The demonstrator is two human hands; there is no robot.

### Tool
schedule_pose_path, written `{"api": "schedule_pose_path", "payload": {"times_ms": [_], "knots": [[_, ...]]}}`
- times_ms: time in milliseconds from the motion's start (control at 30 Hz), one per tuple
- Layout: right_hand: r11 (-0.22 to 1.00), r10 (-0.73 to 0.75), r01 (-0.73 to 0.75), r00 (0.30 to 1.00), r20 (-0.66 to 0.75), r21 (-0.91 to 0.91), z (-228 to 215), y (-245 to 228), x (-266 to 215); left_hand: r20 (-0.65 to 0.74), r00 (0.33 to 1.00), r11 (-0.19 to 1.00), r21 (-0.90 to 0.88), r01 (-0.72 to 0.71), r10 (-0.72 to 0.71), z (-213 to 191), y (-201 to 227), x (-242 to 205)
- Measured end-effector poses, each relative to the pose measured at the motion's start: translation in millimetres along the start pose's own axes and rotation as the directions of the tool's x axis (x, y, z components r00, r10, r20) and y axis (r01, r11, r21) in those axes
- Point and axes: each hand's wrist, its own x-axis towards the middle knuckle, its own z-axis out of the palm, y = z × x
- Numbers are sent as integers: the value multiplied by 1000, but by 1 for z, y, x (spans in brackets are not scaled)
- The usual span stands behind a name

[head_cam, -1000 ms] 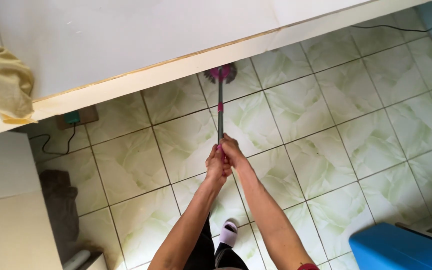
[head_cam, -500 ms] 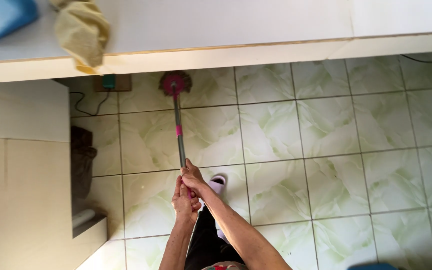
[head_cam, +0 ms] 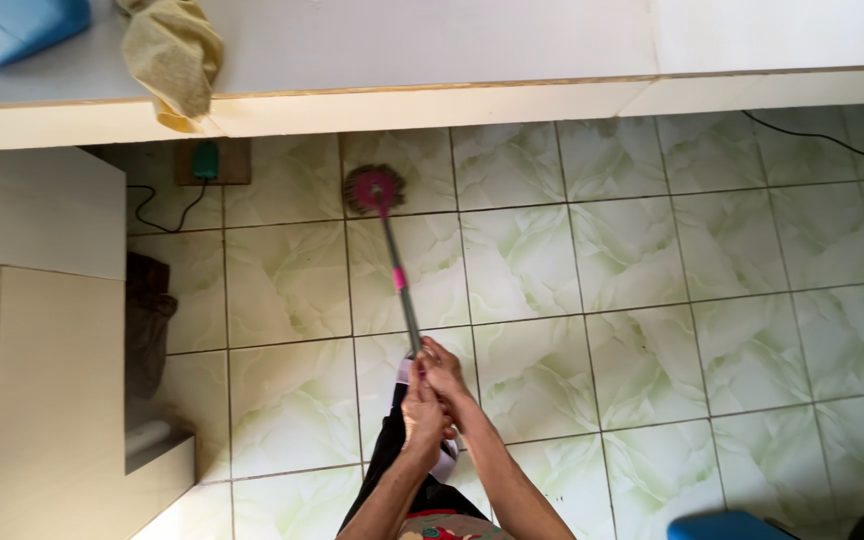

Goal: Mopping a tiled floor and then using the mop head to scrub the interior walls of a concrete storage basin.

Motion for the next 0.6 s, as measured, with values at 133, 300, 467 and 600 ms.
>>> {"api": "schedule_pose_path", "payload": {"times_ms": [133, 300, 467, 600], "knots": [[999, 2, -9, 984, -176, -43, -82, -2, -7, 70, 992, 991, 89, 96, -102, 46, -13, -13], [994, 100, -109, 953, -287, -17, -109, -65, -29, 315, 926, 977, 25, 210, -207, 73, -24, 7], [989, 130, -142, 957, -258, -28, -76, -53, -35, 292, 947, 985, -62, 159, -135, 39, -28, 4], [971, 23, -72, 977, -211, -229, -13, -6, -50, 226, 971, 963, -234, 132, -79, -32, -49, -3]]}}
